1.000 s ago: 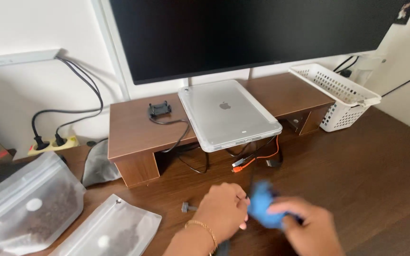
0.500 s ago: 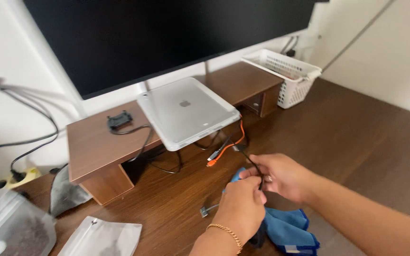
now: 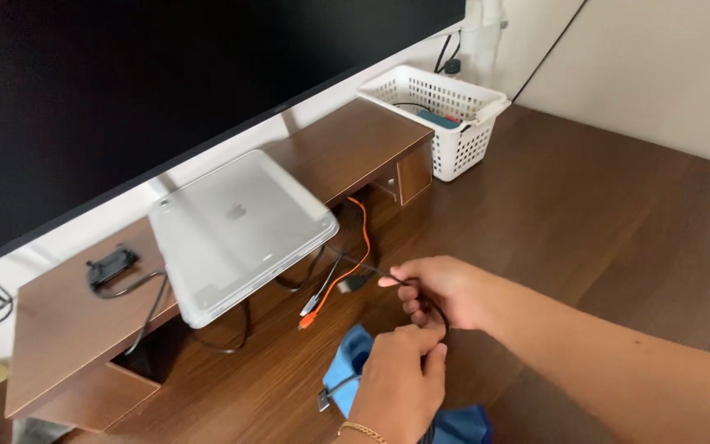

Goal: Organize electronic cables and clean a computer monitor on a desk.

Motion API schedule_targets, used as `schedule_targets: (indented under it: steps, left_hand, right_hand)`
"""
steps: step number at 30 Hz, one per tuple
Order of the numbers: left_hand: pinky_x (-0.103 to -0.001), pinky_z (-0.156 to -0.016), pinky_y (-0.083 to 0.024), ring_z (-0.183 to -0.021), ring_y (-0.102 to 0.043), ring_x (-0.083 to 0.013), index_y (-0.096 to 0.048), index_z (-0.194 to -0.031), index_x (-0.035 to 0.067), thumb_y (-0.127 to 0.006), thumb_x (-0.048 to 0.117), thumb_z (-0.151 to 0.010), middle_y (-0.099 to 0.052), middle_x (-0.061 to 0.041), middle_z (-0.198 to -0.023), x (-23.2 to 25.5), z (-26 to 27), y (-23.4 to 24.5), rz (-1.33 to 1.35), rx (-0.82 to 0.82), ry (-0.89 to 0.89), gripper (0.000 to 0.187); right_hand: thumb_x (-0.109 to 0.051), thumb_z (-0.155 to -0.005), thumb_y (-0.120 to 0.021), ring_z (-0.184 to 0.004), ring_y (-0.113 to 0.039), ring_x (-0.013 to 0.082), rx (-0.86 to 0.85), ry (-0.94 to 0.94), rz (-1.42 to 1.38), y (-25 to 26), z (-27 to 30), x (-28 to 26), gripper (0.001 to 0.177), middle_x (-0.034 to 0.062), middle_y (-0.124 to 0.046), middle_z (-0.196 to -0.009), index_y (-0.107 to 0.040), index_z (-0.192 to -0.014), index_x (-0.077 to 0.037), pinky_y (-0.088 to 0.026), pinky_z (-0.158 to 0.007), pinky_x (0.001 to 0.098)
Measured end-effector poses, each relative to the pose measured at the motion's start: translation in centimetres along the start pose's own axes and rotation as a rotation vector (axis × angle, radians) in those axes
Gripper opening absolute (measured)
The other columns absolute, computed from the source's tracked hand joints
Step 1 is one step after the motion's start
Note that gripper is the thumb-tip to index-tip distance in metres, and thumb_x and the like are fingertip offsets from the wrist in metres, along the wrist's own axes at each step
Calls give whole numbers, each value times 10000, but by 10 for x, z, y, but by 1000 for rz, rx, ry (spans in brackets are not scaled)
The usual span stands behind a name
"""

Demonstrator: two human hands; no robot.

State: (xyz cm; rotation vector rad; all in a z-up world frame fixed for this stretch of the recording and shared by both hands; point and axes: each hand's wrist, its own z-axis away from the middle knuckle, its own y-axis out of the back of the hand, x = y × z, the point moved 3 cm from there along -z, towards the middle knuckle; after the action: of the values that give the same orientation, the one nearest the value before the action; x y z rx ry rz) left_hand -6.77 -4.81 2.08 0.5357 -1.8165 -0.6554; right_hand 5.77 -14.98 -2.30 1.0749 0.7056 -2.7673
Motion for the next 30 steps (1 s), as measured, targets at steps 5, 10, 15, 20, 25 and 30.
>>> schedule_targets:
  steps: [5,10,15,20,25,30]
  left_hand:
    - [-455,-780,-547,-889,-681,-362,-746,-954,105,-692,188,-865,-719,-154,-915,9,-21,-2,10,-69,175,133]
    - [-423,-764,-560,-830,-707,-299,-782,-916,164,-741,285,-809,-728,-102,-869,-11,-36,6,-27,-8,307,167]
    - [-399,-736,-547,-756,-677,-249,-790,-863,167,-740,272,-785,-662,-66,-748,-33,-37,33,-156,97,435,140]
    - [-390,-767,-538,-790,-673,-252,-785,-811,167,-731,245,-790,-652,-72,-748,-63,-33,42,-183,114,478,97]
    - [-408,-769,-550,-821,-688,-299,-798,-803,166,-738,221,-778,-707,-99,-809,-83,-14,48,-172,207,464,85]
    - [-368,-827,-582,-821,-738,-272,-794,-906,168,-715,262,-802,-766,-91,-832,-109,3,52,-37,164,576,161]
  right_hand:
    - [-261,-1003,-580,-552,-410,104,-34,-34,101,18,-28,-9,229,-42,-452,-629,-729,-1073,-103,-369,-458,253]
    - [-194,-1001,-543,-631,-583,161,53,92,258,16,-41,-36,249,29,-643,-722,-737,-1078,-60,-510,-536,285]
    - [-2,-958,-542,-821,-704,148,74,525,343,8,-99,-76,310,88,-765,-1076,-751,-1184,-36,-613,-699,288]
    - [60,-907,-542,-884,-766,242,-23,332,264,-31,-124,-91,375,118,-724,-1149,-661,-1229,-91,-600,-818,338]
    - [-37,-945,-614,-861,-724,250,-12,357,383,-42,-185,-85,232,136,-745,-999,-674,-1167,-61,-597,-751,334]
    - [-246,-1062,-566,-723,-610,120,83,430,619,-27,-260,-86,226,74,-711,-955,-691,-1134,-72,-454,-517,213]
